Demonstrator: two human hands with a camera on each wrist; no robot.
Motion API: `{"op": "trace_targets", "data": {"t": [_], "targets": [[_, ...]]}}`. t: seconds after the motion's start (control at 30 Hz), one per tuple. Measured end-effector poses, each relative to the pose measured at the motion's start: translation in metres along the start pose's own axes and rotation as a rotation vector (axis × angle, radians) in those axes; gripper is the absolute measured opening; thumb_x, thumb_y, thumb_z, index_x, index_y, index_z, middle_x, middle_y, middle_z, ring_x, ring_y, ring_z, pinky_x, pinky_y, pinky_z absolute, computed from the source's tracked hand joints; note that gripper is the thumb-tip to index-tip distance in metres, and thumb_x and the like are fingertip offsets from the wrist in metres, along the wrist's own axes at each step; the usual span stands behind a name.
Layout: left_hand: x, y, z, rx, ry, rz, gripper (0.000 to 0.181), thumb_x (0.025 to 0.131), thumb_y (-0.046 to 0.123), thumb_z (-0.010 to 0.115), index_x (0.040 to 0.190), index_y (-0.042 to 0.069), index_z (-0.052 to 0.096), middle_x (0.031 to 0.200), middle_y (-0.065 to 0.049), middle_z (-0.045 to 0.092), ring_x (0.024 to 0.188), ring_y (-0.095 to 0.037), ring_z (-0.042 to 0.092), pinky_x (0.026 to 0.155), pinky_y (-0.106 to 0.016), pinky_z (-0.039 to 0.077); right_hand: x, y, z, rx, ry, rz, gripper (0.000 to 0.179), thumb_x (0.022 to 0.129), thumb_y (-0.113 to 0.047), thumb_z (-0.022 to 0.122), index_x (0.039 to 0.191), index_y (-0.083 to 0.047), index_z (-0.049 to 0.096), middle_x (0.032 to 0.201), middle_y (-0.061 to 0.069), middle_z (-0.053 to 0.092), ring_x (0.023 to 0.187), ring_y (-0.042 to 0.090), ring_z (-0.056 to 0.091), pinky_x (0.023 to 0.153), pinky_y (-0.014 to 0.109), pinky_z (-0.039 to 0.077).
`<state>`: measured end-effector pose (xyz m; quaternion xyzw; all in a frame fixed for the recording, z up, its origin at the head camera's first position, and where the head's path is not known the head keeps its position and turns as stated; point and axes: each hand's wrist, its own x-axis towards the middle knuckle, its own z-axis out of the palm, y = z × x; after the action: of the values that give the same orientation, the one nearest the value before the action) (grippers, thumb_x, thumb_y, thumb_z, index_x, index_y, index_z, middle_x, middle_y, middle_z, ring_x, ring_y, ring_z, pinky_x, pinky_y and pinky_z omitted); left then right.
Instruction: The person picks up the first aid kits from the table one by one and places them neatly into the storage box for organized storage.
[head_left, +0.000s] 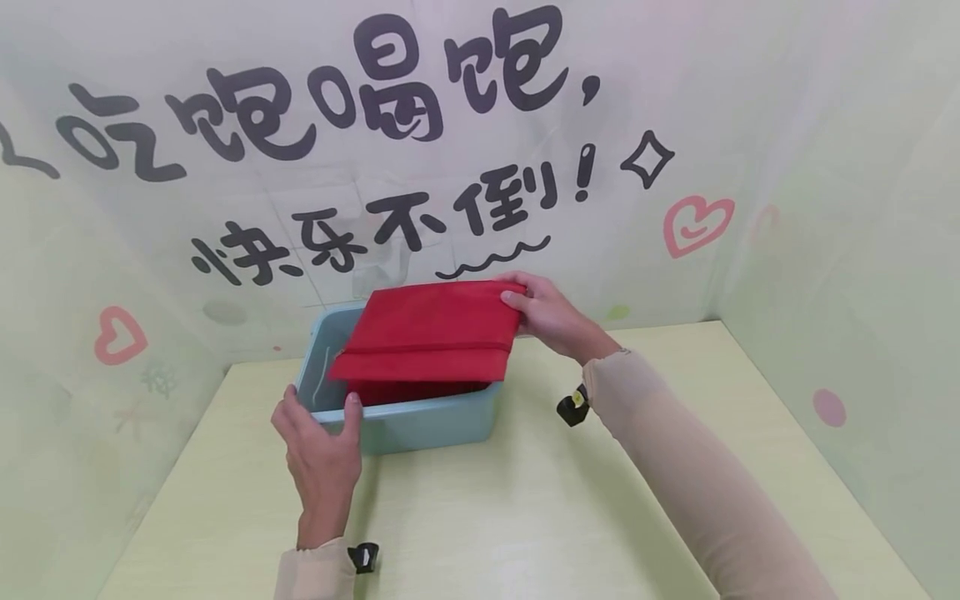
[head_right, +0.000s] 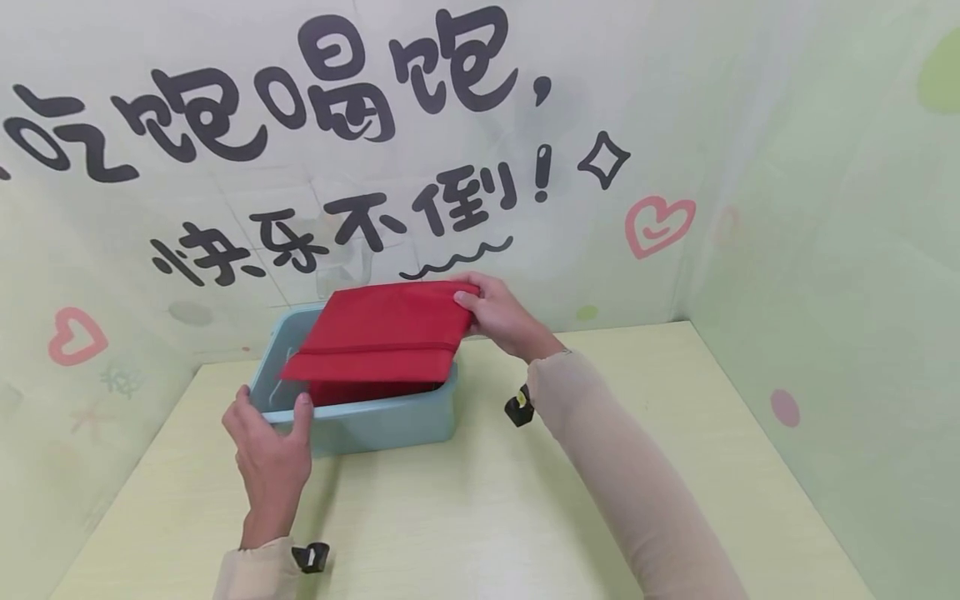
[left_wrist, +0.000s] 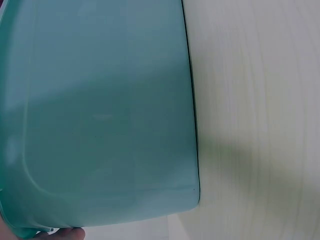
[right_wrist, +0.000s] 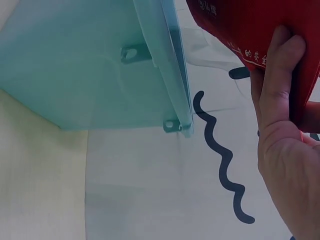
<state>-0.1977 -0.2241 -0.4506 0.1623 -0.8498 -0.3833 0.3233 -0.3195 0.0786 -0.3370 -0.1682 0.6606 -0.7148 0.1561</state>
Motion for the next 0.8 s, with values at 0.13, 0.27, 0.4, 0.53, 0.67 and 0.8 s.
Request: {"op": "trace_targets", "data": {"t": [0.13,0.27,0.4,0.53,0.67,0.8], "targets": [[-0.001,0.0,-0.001,-0.001,-0.001,-0.005,0.083,0.095,0.047,0.057,0.155,0.003,0.021,0.146,-0.019,0.032,0.101,-0.044,0.054,0.081,-0.063,0.049,0.009,0.0,0.008,0.021,0.015,0.014,0.035,0.104,-0.002,0.043,0.138,0.001,0.046,0.126,0.02,0.057,0.092,0.025,0.067,0.075,0.035,0.06],[-0.001,0.001,-0.001,0.0,-0.003,-0.005,0.083,0.095,0.047,0.057,0.155,0.003,0.021,0.146,-0.019,0.032,0.1,-0.044,0.054,0.08,-0.063,0.048,0.013,-0.001,0.014,0.019,0.018,0.031,0.037,0.105,-0.003,0.043,0.142,0.0,0.041,0.127,0.021,0.057,0.086,0.024,0.068,0.073,0.033,0.06],[-0.001,0.001,-0.001,0.0,-0.001,-0.005,0.083,0.095,0.047,0.057,0.155,0.004,0.021,0.146,-0.019,0.032,0.098,-0.044,0.055,0.079,-0.062,0.048,0.015,-0.001,0.019,0.003,-0.002,0.049,0.041,0.105,-0.005,0.044,0.145,0.0,0.038,0.126,0.021,0.058,0.085,0.025,0.069,0.073,0.034,0.06],[-0.001,0.002,-0.001,-0.001,0.002,-0.005,0.083,0.095,0.048,0.058,0.155,0.004,0.021,0.146,-0.019,0.032,0.1,-0.045,0.054,0.079,-0.062,0.048,0.018,0.001,0.023,0.007,-0.029,0.078,0.039,0.105,-0.004,0.043,0.143,-0.001,0.04,0.125,0.021,0.058,0.084,0.025,0.068,0.069,0.032,0.059],[-0.002,0.002,-0.001,0.001,0.003,-0.01,0.083,0.094,0.048,0.058,0.155,0.005,0.021,0.146,-0.019,0.033,0.106,-0.045,0.053,0.082,-0.063,0.047,0.021,0.004,0.028,0.014,-0.036,0.102,0.037,0.105,-0.004,0.044,0.141,-0.001,0.041,0.124,0.02,0.058,0.083,0.025,0.067,0.066,0.03,0.058],[-0.002,0.002,0.0,-0.001,0.004,-0.014,0.084,0.094,0.048,0.059,0.155,0.006,0.021,0.146,-0.018,0.033,0.112,-0.044,0.052,0.086,-0.064,0.048,0.025,0.007,0.034,0.017,-0.037,0.117,0.037,0.105,-0.004,0.043,0.141,-0.001,0.041,0.123,0.021,0.057,0.084,0.026,0.067,0.066,0.031,0.059]]}}
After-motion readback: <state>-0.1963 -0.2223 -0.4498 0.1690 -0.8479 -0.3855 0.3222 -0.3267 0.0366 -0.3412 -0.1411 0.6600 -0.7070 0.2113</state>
